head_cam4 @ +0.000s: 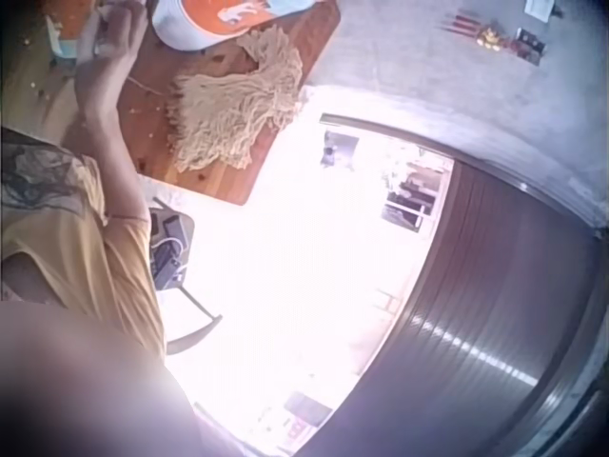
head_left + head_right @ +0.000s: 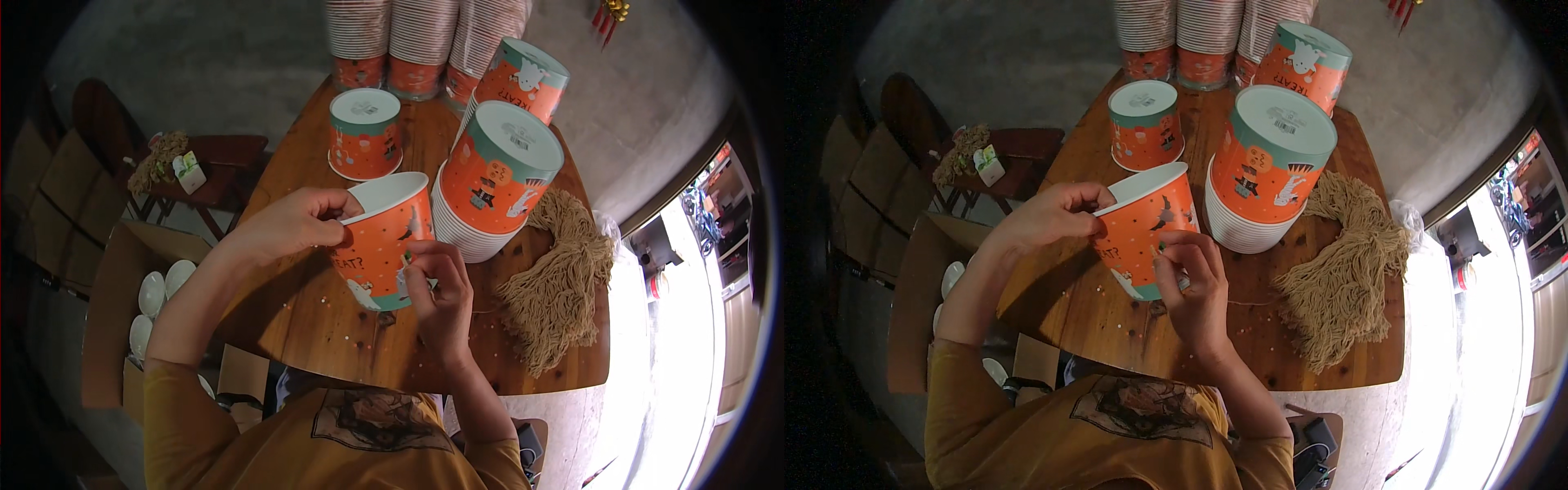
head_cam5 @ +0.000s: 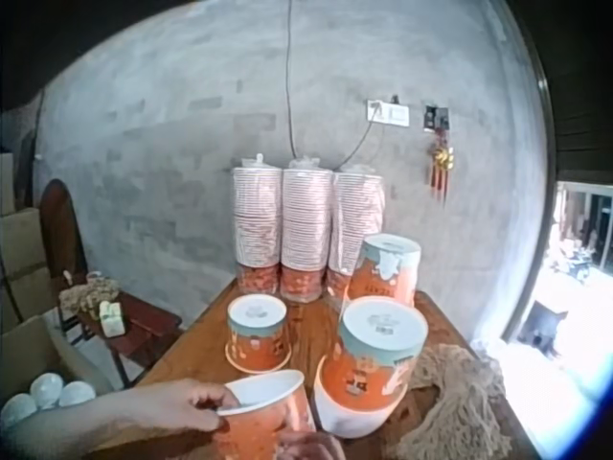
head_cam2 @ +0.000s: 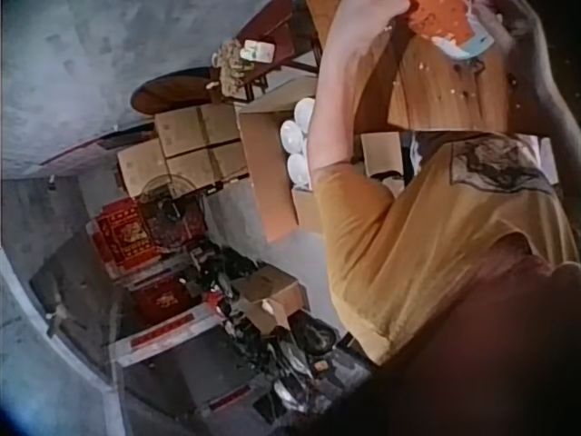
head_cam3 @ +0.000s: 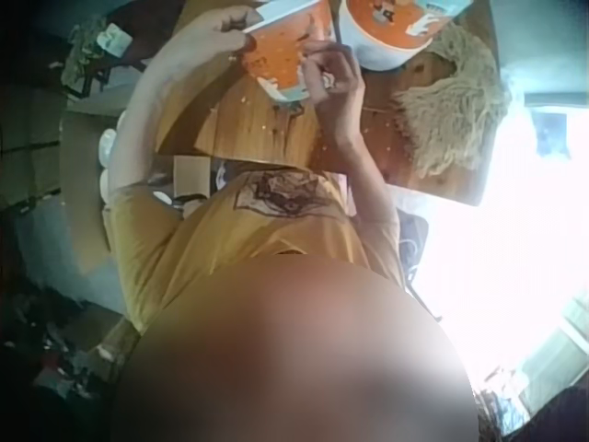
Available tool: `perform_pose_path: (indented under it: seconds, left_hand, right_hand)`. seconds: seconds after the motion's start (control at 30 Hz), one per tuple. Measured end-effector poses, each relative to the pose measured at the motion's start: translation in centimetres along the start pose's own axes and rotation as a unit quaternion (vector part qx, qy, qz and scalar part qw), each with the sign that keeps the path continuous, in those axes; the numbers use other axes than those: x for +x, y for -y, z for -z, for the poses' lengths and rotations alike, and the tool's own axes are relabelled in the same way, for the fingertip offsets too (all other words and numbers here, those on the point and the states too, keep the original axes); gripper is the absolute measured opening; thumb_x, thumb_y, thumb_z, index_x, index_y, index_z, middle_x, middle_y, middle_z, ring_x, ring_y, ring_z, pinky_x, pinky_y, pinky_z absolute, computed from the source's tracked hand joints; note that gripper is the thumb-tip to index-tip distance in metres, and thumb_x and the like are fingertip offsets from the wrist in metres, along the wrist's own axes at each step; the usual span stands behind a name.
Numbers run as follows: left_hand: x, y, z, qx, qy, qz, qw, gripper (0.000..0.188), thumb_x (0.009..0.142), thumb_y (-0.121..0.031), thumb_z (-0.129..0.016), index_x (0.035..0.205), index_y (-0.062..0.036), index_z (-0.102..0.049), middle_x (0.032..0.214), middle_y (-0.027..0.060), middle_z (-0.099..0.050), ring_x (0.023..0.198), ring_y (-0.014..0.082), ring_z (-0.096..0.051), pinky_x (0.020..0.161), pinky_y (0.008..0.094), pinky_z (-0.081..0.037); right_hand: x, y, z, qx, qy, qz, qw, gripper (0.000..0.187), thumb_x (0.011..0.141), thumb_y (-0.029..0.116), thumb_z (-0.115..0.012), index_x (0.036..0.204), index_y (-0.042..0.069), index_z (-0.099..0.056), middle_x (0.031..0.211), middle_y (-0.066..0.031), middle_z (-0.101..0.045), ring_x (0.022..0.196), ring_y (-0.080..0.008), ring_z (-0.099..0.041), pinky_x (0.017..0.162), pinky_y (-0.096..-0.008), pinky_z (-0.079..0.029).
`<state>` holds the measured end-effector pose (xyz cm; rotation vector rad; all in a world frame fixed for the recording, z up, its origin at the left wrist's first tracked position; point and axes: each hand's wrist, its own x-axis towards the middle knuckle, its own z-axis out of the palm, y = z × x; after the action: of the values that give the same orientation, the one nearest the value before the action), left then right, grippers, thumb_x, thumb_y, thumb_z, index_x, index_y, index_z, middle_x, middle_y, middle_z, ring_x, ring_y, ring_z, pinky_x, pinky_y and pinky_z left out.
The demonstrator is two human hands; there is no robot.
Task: Attaching and securing strings to paper buckets in a packaging environment.
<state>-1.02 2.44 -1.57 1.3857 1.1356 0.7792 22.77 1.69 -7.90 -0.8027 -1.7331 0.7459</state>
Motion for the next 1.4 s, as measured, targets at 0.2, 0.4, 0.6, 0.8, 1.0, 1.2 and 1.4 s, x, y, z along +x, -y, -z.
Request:
perform_pose_path:
  seconds: [0.2, 0.4, 0.6, 0.8, 1.0, 1.2, 1.4]
  left_hand:
    - [0.1, -0.5, -0.1, -0.017, -0.015, 0.022, 1.000, 0.020, 0.081, -0.003, -0.058, 0.100, -0.0017, -0.062, 0.093, -0.0016, -0.063, 0.087, 0.0063, -0.058, 0.081, 0.0236, -0.047]
    - [0.0, -0.1, 0.4, -0.024, -0.003, 0.008, 1.000, 0.023, 0.079, -0.001, -0.057, 0.101, -0.0023, -0.062, 0.094, -0.0018, -0.062, 0.086, 0.0062, -0.057, 0.079, 0.0232, -0.046]
    - [-0.3, -0.1, 0.7, -0.047, -0.005, -0.006, 0.999, 0.033, 0.078, 0.000, -0.052, 0.109, -0.0032, -0.063, 0.094, -0.0032, -0.060, 0.084, 0.0044, -0.053, 0.073, 0.0222, -0.043]
    - [-0.4, 0.8, 1.9, -0.031, 0.003, -0.012, 0.999, 0.044, 0.076, 0.001, -0.052, 0.119, -0.0026, -0.062, 0.101, -0.0021, -0.062, 0.089, 0.0056, -0.055, 0.077, 0.0228, -0.045]
    - [-1.3, 0.1, 2.0, -0.037, 0.029, -0.010, 0.999, 0.042, 0.080, -0.001, -0.059, 0.122, -0.0027, -0.061, 0.112, 0.0007, -0.063, 0.100, 0.0082, -0.056, 0.085, 0.0255, -0.046]
    - [0.7, -2.9, -0.9, -0.043, -0.008, 0.029, 0.999, 0.031, 0.087, -0.013, -0.064, 0.116, -0.0024, -0.061, 0.098, -0.0005, -0.061, 0.090, 0.0064, -0.055, 0.082, 0.0232, -0.044]
    - [1.5, -3.6, -1.2, -0.061, 0.019, 0.082, 0.995, 0.023, 0.076, -0.004, -0.065, 0.098, -0.0058, -0.062, 0.088, -0.0039, -0.056, 0.080, 0.0042, -0.051, 0.071, 0.0204, -0.041]
  right_hand:
    - [0.0, -0.2, -0.1, 0.006, 0.001, -0.008, 1.000, 0.009, 0.085, -0.002, -0.065, 0.087, 0.002, -0.058, 0.111, -0.0075, -0.060, 0.092, -0.0184, -0.059, 0.072, -0.0301, -0.051]
    - [-0.1, -0.1, -0.4, 0.024, 0.017, -0.010, 1.000, 0.011, 0.084, -0.002, -0.066, 0.086, 0.003, -0.057, 0.111, -0.0084, -0.060, 0.097, -0.0241, -0.058, 0.076, -0.0325, -0.051]
    - [0.0, 0.1, -0.8, 0.010, 0.027, 0.003, 1.000, 0.013, 0.081, -0.002, -0.068, 0.086, 0.004, -0.057, 0.111, -0.0100, -0.061, 0.097, -0.0296, -0.056, 0.083, -0.0375, -0.047]
    - [-0.1, 0.6, -1.0, 0.015, 0.045, 0.037, 0.998, 0.012, 0.081, -0.002, -0.068, 0.088, 0.003, -0.059, 0.112, -0.0103, -0.061, 0.093, -0.0274, -0.057, 0.078, -0.0352, -0.048]
    - [-0.4, 0.6, -1.6, 0.011, 0.050, 0.071, 0.996, 0.013, 0.081, -0.002, -0.068, 0.088, 0.002, -0.059, 0.112, -0.0107, -0.061, 0.091, -0.0269, -0.057, 0.078, -0.0344, -0.048]
    - [-0.8, 0.9, -1.9, -0.002, 0.056, 0.096, 0.994, 0.014, 0.079, -0.001, -0.069, 0.089, 0.003, -0.060, 0.111, -0.0111, -0.061, 0.094, -0.0285, -0.059, 0.087, -0.0381, -0.045]
    - [-1.4, 0.6, -1.6, -0.007, 0.066, 0.082, 0.994, 0.015, 0.080, 0.000, -0.069, 0.090, 0.003, -0.059, 0.111, -0.0114, -0.061, 0.096, -0.0297, -0.059, 0.088, -0.0392, -0.044]
